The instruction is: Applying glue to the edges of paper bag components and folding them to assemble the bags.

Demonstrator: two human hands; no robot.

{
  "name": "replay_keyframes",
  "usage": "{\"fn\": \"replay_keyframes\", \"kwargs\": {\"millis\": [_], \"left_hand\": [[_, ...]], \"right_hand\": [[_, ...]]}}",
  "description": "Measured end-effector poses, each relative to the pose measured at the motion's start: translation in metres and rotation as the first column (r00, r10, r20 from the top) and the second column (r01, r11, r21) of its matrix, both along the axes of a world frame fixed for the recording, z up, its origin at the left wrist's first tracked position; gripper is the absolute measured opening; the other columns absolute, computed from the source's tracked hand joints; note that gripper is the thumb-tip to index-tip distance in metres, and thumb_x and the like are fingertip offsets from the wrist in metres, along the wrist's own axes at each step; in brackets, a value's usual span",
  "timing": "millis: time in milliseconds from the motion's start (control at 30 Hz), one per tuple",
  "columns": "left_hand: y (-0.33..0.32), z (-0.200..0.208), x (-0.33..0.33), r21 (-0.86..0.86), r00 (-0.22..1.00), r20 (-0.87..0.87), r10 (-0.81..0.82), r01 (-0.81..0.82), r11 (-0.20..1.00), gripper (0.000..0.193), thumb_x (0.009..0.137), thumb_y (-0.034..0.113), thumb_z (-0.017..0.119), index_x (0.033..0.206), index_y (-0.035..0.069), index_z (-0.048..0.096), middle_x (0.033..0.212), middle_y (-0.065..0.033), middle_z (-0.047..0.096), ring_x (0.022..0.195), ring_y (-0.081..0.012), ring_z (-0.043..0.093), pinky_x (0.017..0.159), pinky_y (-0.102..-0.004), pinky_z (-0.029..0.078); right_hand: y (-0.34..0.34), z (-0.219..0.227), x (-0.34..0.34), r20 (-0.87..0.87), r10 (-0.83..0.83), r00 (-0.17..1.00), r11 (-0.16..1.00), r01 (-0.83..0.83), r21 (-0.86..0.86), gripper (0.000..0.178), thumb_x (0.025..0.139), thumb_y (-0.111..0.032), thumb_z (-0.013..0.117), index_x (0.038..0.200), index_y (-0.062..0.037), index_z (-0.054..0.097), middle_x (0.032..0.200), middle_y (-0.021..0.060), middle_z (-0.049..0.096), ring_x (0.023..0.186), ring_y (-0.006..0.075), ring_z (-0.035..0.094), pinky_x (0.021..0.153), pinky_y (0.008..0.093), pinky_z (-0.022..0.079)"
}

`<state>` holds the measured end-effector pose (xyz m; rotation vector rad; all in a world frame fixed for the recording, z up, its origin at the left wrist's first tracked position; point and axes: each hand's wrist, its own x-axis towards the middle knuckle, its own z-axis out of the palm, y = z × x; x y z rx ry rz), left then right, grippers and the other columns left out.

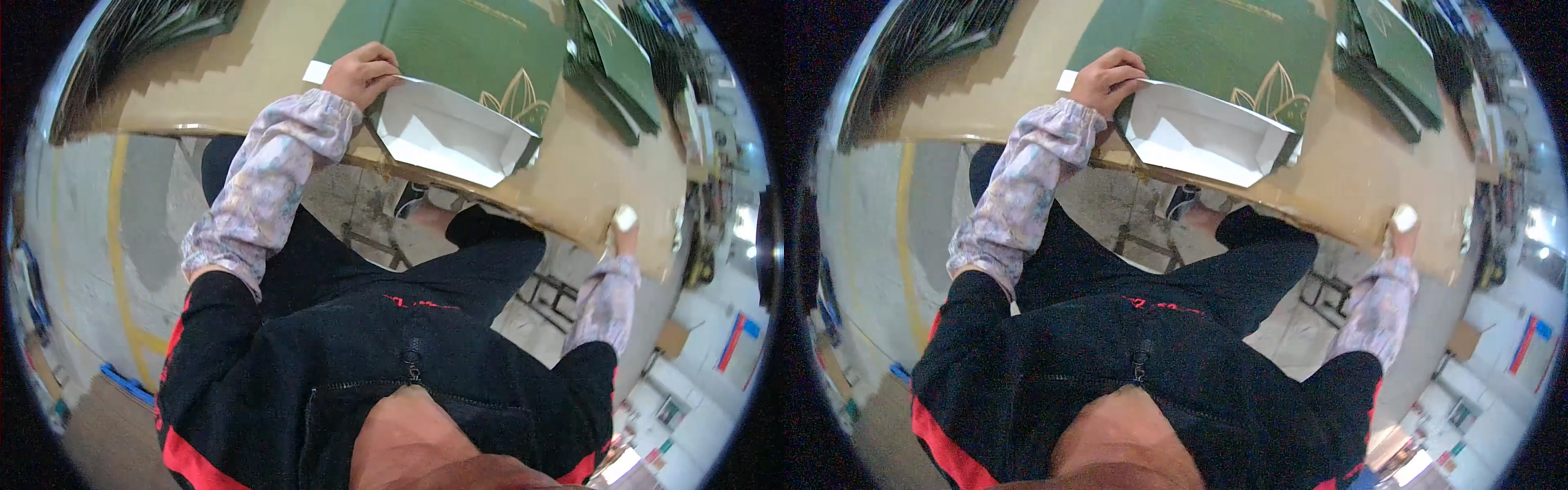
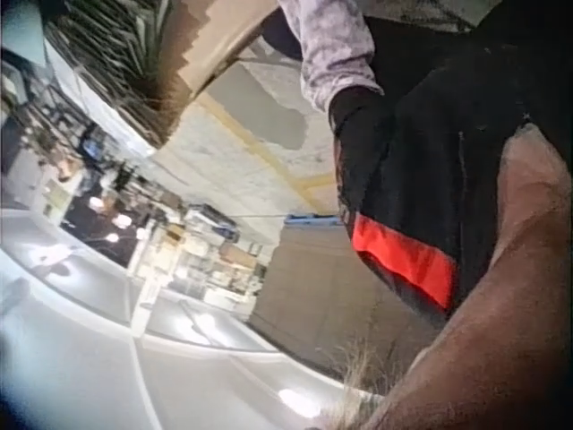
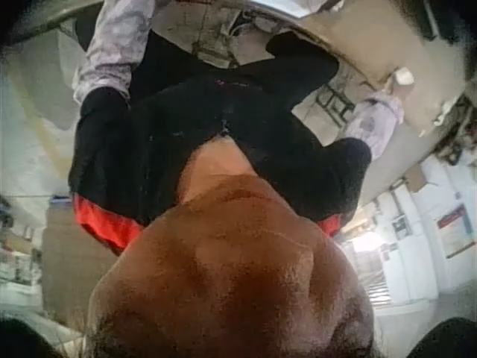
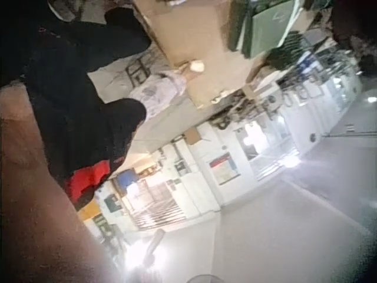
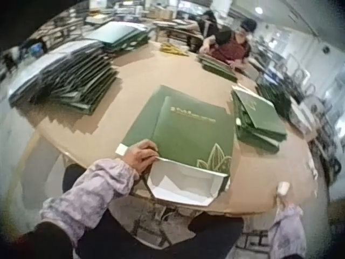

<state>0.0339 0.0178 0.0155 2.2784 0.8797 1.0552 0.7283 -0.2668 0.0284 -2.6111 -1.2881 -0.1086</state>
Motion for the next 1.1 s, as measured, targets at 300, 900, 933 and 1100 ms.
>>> {"fn": "replay_keyframes", "kwargs": {"millis": [300,900,933,1100], "left_hand": [[-0.002,0.004,0.002,-0.042,0.988,0.036,0.148,-0.147,0.988,0.015,0.08,0.016,0.069,0.083,0.002,0.068,0.096,-0.0051,0.059,0.08,-0.0201,0.062,0.073,-0.0298,0.052],[0.013,0.007,-0.004,-0.27,0.995,-0.035,0.096,-0.102,0.957,0.011,0.076,0.011,0.069,0.086,0.008,0.072,0.096,-0.0019,0.06,0.084,-0.019,0.061,0.077,-0.0304,0.05],[0.012,0.008,-0.004,-0.277,0.996,-0.008,0.094,-0.092,0.956,0.01,0.075,0.011,0.069,0.084,0.007,0.071,0.095,-0.002,0.06,0.086,-0.02,0.061,0.078,-0.0317,0.05],[0.014,0.008,-0.003,-0.321,0.995,0.012,0.098,-0.09,0.943,0.011,0.073,0.013,0.069,0.082,0.01,0.072,0.096,-0.0048,0.061,0.086,-0.022,0.063,0.079,-0.0334,0.051]], "right_hand": [[0.035,0.088,-0.12,-0.826,0.219,0.519,0.837,0.334,0.433,0.059,0.084,-0.02,0.064,0.133,-0.0008,0.038,0.126,0.0183,0.053,0.109,0.0336,0.055,0.089,0.0454,0.048],[0.198,0.121,-0.502,-0.358,0.896,0.262,0.429,-0.306,0.85,0.09,0.068,0.007,0.075,0.139,-0.0066,0.02,0.126,0.0186,0.045,0.113,0.0327,0.054,0.095,0.0436,0.049],[0.201,0.116,-0.505,-0.334,0.903,0.269,0.414,-0.346,0.842,0.09,0.068,0.006,0.076,0.138,-0.0062,0.021,0.126,0.0179,0.044,0.113,0.0319,0.054,0.094,0.0436,0.049],[0.21,0.102,-0.514,-0.296,0.91,0.291,0.402,-0.439,0.803,0.091,0.066,0.001,0.08,0.137,-0.0047,0.024,0.125,0.0151,0.044,0.111,0.0265,0.053,0.092,0.0392,0.051]]}}
